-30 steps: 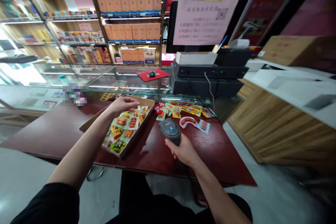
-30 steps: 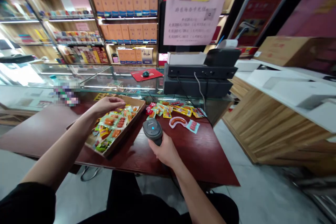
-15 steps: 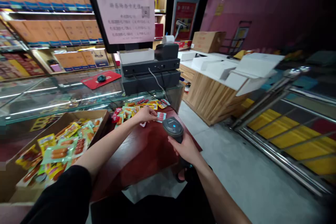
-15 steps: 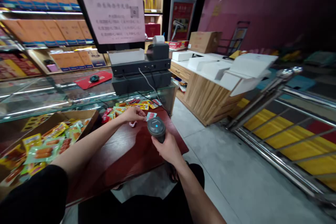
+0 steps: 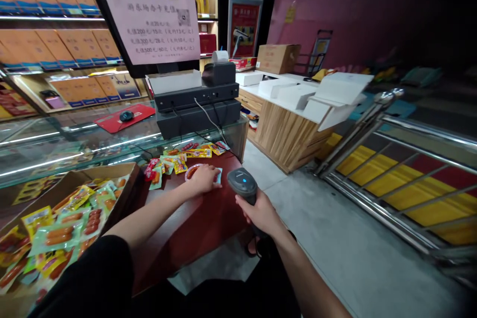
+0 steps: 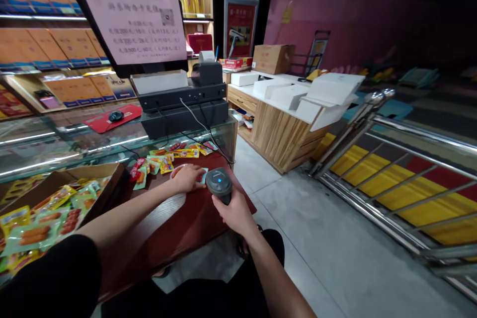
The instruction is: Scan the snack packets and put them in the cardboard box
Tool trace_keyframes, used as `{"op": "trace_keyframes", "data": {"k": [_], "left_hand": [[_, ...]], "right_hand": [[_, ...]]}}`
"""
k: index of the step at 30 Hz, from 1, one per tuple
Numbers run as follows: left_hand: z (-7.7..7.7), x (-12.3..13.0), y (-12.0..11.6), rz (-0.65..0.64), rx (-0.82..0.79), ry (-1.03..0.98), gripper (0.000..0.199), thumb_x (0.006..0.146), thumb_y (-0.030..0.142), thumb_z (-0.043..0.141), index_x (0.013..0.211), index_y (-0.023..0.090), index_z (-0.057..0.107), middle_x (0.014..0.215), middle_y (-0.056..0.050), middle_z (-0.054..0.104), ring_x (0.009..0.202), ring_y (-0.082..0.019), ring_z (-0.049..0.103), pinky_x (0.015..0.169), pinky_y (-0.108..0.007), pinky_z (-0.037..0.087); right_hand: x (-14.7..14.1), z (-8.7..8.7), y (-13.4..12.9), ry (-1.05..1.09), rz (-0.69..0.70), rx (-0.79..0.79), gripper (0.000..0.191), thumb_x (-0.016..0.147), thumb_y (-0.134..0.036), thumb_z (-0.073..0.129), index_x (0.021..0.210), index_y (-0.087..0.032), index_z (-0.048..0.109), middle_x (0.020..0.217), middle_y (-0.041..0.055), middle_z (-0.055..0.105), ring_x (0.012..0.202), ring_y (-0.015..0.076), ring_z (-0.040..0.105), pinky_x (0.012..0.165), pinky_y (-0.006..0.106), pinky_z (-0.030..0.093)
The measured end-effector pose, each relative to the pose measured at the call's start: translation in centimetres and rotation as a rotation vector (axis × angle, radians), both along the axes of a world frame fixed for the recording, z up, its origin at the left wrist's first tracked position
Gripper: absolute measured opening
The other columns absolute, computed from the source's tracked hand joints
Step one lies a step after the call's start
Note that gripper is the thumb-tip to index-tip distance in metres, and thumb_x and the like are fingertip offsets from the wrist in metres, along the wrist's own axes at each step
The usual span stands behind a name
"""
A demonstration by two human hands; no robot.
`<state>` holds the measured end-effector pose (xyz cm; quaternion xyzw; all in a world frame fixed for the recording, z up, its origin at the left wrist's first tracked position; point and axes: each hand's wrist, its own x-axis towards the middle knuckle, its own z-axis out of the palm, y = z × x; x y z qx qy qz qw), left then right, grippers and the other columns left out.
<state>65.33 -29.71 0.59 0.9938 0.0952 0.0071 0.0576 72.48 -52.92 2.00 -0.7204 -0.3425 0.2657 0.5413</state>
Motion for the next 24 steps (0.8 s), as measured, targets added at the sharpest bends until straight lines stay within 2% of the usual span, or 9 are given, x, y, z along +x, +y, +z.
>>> {"op": "trace_keyframes", "data": {"k": [5, 8, 10, 12, 15, 18, 20, 22, 24], "left_hand": [[0.4, -6.7, -2.8, -0.058, 0.069, 0.021, 0.090, 0.065, 0.080, 0.061, 0.122, 0.011, 0.059, 0.123, -0.023, 0.060, 0.113, -0.038, 0.056, 0.097, -0.048, 0.042], [0.1, -11.1, -3.6, -0.036, 0.054, 0.063, 0.106, 0.057, 0.084, 0.063, 0.128, 0.005, 0.053, 0.131, -0.029, 0.053, 0.122, -0.043, 0.049, 0.102, -0.051, 0.039], [-0.1, -13.7, -3.7, 0.012, 0.030, 0.087, 0.108, 0.053, 0.081, 0.068, 0.128, 0.004, 0.052, 0.131, -0.031, 0.051, 0.124, -0.045, 0.047, 0.103, -0.052, 0.038], [-0.1, -15.9, -3.5, 0.083, -0.005, 0.091, 0.101, 0.052, 0.074, 0.075, 0.124, 0.007, 0.054, 0.127, -0.029, 0.053, 0.121, -0.044, 0.049, 0.101, -0.052, 0.040], [0.0, -18.5, -3.3, 0.183, -0.064, 0.106, 0.072, 0.062, 0.056, 0.079, 0.115, 0.014, 0.056, 0.117, -0.021, 0.058, 0.111, -0.037, 0.055, 0.094, -0.047, 0.046], [0.5, -20.0, -3.1, 0.202, -0.109, 0.120, 0.043, 0.073, 0.029, 0.073, 0.111, 0.015, 0.058, 0.111, -0.016, 0.060, 0.104, -0.031, 0.059, 0.090, -0.041, 0.049], [1.0, -20.5, -2.6, 0.246, -0.172, 0.068, 0.037, 0.071, 0.018, 0.066, 0.108, 0.015, 0.061, 0.111, -0.015, 0.060, 0.098, -0.027, 0.061, 0.086, -0.037, 0.050], [1.7, -20.6, -1.6, 0.345, -0.295, -0.043, 0.033, 0.069, 0.015, 0.064, 0.102, 0.015, 0.065, 0.105, -0.013, 0.062, 0.089, -0.024, 0.063, 0.081, -0.034, 0.051], [2.6, -20.7, -0.1, 0.467, -0.514, -0.184, 0.027, 0.069, 0.017, 0.063, 0.096, 0.015, 0.069, 0.091, -0.008, 0.066, 0.080, -0.020, 0.063, 0.076, -0.031, 0.051]], "right_hand": [[-1.9, 0.3, 1.7, -0.024, 0.088, 0.006, 0.024, 0.083, -0.041, 0.063, 0.091, -0.019, 0.058, 0.048, -0.0043, 0.055, 0.035, 0.0133, 0.052, 0.035, 0.022, 0.041], [-3.6, 0.5, 3.3, -0.029, 0.162, 0.018, 0.025, 0.084, -0.041, 0.062, 0.088, -0.017, 0.059, 0.049, -0.0039, 0.055, 0.036, 0.0125, 0.052, 0.037, 0.022, 0.042], [-5.0, 0.4, 4.4, -0.016, 0.209, 0.010, 0.027, 0.084, -0.044, 0.061, 0.089, -0.017, 0.059, 0.050, -0.0038, 0.055, 0.036, 0.0123, 0.051, 0.036, 0.022, 0.041], [-6.3, 0.2, 5.6, -0.010, 0.256, 0.005, 0.029, 0.084, -0.045, 0.061, 0.089, -0.017, 0.060, 0.050, -0.0038, 0.055, 0.036, 0.0123, 0.051, 0.035, 0.022, 0.041], [-8.2, 0.0, 7.0, -0.026, 0.318, 0.025, 0.029, 0.084, -0.046, 0.062, 0.091, -0.017, 0.060, 0.053, -0.0029, 0.057, 0.036, 0.0123, 0.051, 0.035, 0.023, 0.042], [-9.7, 0.2, 7.9, -0.053, 0.372, 0.040, 0.029, 0.084, -0.044, 0.063, 0.092, -0.017, 0.061, 0.052, -0.0029, 0.058, 0.035, 0.0122, 0.051, 0.035, 0.022, 0.041], [-10.4, 0.4, 8.2, -0.068, 0.394, 0.034, 0.028, 0.084, -0.043, 0.063, 0.093, -0.017, 0.061, 0.049, -0.0038, 0.056, 0.035, 0.0121, 0.050, 0.036, 0.022, 0.041], [-10.9, 0.5, 8.3, -0.078, 0.403, 0.020, 0.028, 0.085, -0.042, 0.062, 0.095, -0.016, 0.061, 0.048, -0.0046, 0.055, 0.035, 0.0122, 0.050, 0.037, 0.022, 0.041], [-11.3, 0.4, 8.3, -0.078, 0.406, 0.003, 0.028, 0.085, -0.043, 0.062, 0.095, -0.017, 0.060, 0.048, -0.0047, 0.054, 0.035, 0.0122, 0.050, 0.037, 0.022, 0.041]]}}
